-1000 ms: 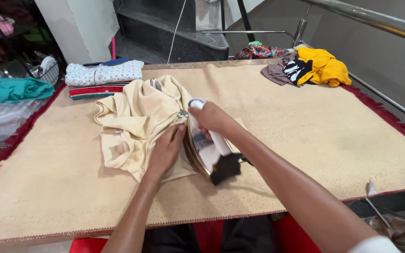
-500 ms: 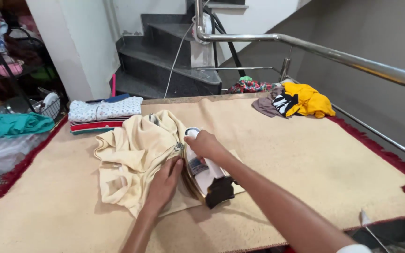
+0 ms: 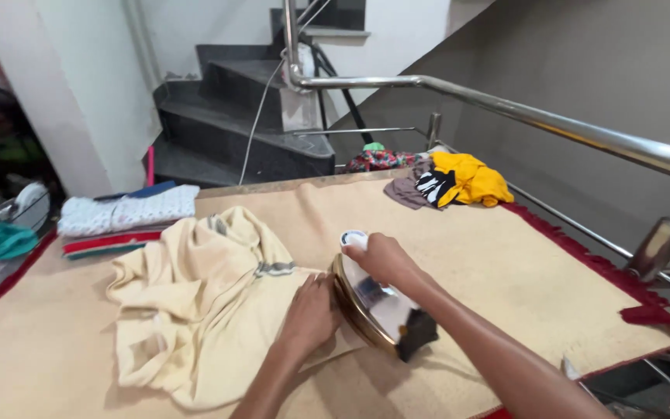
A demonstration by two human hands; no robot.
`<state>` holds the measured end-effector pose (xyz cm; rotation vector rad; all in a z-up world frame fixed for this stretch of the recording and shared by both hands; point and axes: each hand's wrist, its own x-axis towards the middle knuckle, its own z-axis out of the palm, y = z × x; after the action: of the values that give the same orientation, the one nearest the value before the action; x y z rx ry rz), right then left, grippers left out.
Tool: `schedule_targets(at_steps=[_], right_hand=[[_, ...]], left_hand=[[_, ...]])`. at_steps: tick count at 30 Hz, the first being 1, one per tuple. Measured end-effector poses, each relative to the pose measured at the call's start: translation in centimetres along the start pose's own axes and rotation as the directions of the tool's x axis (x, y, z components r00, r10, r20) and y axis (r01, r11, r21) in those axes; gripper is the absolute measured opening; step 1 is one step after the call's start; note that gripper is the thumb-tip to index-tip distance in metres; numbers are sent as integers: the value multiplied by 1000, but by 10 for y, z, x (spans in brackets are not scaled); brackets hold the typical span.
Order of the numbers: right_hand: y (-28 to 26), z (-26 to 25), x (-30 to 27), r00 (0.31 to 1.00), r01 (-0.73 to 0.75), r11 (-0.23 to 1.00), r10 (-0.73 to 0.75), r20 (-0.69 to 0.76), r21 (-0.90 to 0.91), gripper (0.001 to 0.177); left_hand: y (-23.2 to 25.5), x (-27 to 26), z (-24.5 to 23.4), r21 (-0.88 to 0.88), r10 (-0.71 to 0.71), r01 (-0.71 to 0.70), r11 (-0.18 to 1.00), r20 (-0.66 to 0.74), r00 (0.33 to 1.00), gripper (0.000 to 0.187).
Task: The recorder is ironing a beige polo shirt on a flat surface in a hallway.
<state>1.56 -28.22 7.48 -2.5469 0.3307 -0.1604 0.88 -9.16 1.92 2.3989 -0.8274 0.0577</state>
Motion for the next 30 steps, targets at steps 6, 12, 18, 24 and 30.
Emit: schedule_targets(at_steps=[6,12,18,24,30], right_hand=[[8,-9,13,999,-15,999,17,-39,31,65],[59,16,-14,911,265,945,-311,-272,-192,61],[22,-7,-17,982,112,992,-120,-143,-62,62],[-1,-15,-1,998,-3,1000,2,-69,-15,62],[-15,-28,-54,988,108,991,-98,118,-80,62]], left_hand=[[-9,3,24,185,19,-13,983,-29,999,54],[-20,6,37,256,5,-6,967,3,1000,59],[-14,5,27,241,-34,22,970,46,998,60],[-8,1,23,212,-26,15,977,45,999,59],[-53,29,38,169,-15,-16,986,178,984,65]])
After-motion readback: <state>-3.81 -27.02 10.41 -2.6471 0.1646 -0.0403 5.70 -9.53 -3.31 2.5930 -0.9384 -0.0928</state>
